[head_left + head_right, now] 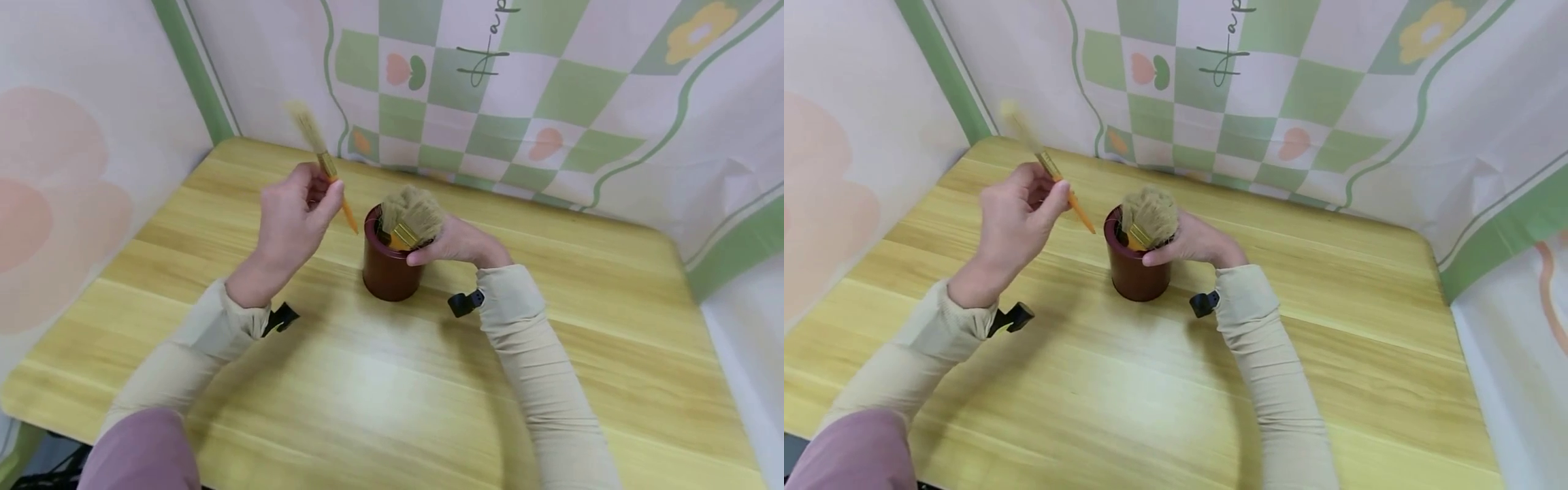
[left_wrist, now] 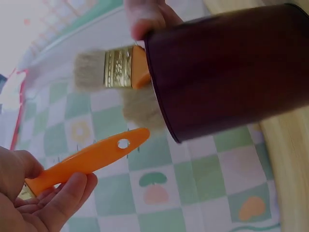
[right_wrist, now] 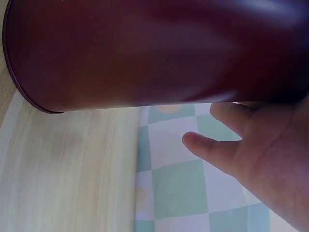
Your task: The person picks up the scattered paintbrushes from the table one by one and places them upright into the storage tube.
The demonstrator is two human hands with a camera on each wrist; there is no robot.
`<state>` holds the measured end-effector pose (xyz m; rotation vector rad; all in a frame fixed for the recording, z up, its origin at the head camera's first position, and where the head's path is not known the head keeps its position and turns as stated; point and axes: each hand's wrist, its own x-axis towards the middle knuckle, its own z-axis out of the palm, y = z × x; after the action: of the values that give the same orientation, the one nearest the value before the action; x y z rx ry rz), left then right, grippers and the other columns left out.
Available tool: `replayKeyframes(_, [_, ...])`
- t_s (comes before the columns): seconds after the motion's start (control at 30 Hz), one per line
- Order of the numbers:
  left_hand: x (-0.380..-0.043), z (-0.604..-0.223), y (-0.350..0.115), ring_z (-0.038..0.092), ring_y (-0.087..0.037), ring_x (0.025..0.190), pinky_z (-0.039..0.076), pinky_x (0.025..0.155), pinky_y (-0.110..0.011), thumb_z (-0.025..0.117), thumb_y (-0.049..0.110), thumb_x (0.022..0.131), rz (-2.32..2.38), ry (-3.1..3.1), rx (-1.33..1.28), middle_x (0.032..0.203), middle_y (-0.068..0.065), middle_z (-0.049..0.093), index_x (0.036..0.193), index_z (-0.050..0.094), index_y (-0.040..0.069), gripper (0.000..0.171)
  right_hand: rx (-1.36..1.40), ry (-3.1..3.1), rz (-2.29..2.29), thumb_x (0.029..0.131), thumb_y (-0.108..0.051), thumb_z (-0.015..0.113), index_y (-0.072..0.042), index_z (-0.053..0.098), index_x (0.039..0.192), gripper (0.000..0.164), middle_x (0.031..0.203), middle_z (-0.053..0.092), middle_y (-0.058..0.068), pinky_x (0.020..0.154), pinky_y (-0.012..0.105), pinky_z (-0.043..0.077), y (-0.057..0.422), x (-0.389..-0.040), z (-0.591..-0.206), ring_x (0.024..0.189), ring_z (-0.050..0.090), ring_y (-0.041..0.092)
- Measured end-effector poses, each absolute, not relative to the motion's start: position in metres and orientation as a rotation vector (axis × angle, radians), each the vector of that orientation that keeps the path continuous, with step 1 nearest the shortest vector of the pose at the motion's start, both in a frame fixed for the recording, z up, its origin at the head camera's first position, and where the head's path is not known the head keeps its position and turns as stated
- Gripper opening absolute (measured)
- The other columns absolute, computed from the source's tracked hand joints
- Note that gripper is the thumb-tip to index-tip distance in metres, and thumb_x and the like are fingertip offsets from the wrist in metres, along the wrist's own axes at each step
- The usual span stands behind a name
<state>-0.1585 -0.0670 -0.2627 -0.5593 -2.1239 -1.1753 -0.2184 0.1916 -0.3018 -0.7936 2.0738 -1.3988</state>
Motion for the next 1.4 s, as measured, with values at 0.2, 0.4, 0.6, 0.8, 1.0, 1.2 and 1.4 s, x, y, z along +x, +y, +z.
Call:
replayKeyframes(0.2, [-0.158, -0.254, -0.049, 0.069, -0.028, 0.071, 0.056, 0.062, -0.034, 0.058, 0.007, 0.093, -1.194, -2.104, -0.617, 0.081, -0.023, 0.068, 0.094, 0.059, -0.013, 0.021, -0.815, 2.105, -1.375, 0.073, -0.006, 0.081, -0.005, 0.026, 0.148, 0.093, 0.145, 0.043, 0.016, 0.116, 0.042, 0.028, 0.194, -0.219, -0.301, 0.135, 0.040, 0.024])
replayKeyframes(0.4, [-0.157, -0.248, -0.037, 0.069, -0.028, 0.074, 0.057, 0.065, -0.033, 0.059, 0.009, 0.093, -1.170, -2.129, -0.643, 0.084, -0.022, 0.068, 0.097, 0.059, -0.012, 0.021, -0.810, 2.114, -1.367, 0.072, -0.011, 0.083, -0.004, 0.033, 0.144, 0.088, 0.139, 0.048, 0.016, 0.113, 0.042, 0.031, 0.196, -0.218, -0.300, 0.129, 0.045, 0.024])
replayKeyframes(0.6, [-0.157, -0.248, -0.035, 0.069, -0.028, 0.077, 0.058, 0.069, -0.034, 0.059, 0.010, 0.094, -1.135, -2.204, -0.618, 0.086, -0.022, 0.069, 0.098, 0.059, -0.011, 0.022, -0.798, 2.125, -1.366, 0.072, -0.009, 0.082, -0.006, 0.030, 0.147, 0.091, 0.141, 0.047, 0.015, 0.115, 0.042, 0.029, 0.192, -0.217, -0.300, 0.131, 0.044, 0.024])
replayKeyframes(0.8, [-0.158, -0.248, -0.031, 0.070, -0.028, 0.077, 0.058, 0.070, -0.034, 0.061, 0.011, 0.093, -1.118, -2.235, -0.612, 0.087, -0.021, 0.070, 0.096, 0.059, -0.010, 0.021, -0.761, 2.104, -1.384, 0.072, -0.005, 0.081, -0.004, 0.035, 0.143, 0.084, 0.139, 0.049, 0.016, 0.113, 0.040, 0.032, 0.192, -0.216, -0.301, 0.128, 0.047, 0.024])
replayKeyframes(1.0, [-0.159, -0.250, -0.026, 0.070, -0.027, 0.077, 0.058, 0.070, -0.032, 0.062, 0.010, 0.092, -1.124, -2.215, -0.625, 0.087, -0.020, 0.071, 0.095, 0.059, -0.009, 0.019, -0.723, 2.087, -1.397, 0.072, -0.007, 0.082, -0.003, 0.037, 0.143, 0.084, 0.139, 0.049, 0.016, 0.113, 0.040, 0.033, 0.194, -0.216, -0.299, 0.128, 0.047, 0.024])
replayKeyframes(1.2, [-0.160, -0.253, -0.024, 0.071, -0.026, 0.076, 0.058, 0.068, -0.032, 0.062, 0.010, 0.092, -1.076, -2.204, -0.633, 0.086, -0.019, 0.071, 0.095, 0.060, -0.007, 0.018, -0.723, 2.071, -1.405, 0.072, -0.006, 0.082, -0.004, 0.037, 0.142, 0.083, 0.139, 0.050, 0.016, 0.112, 0.040, 0.034, 0.193, -0.216, -0.300, 0.128, 0.048, 0.024])
replayKeyframes(1.4, [-0.160, -0.254, -0.022, 0.071, -0.025, 0.075, 0.058, 0.068, -0.031, 0.064, 0.010, 0.091, -1.086, -2.212, -0.634, 0.084, -0.019, 0.070, 0.096, 0.061, -0.008, 0.019, -0.741, 2.055, -1.411, 0.073, -0.008, 0.082, -0.005, 0.039, 0.141, 0.081, 0.137, 0.051, 0.015, 0.110, 0.039, 0.036, 0.193, -0.216, -0.300, 0.125, 0.050, 0.024])
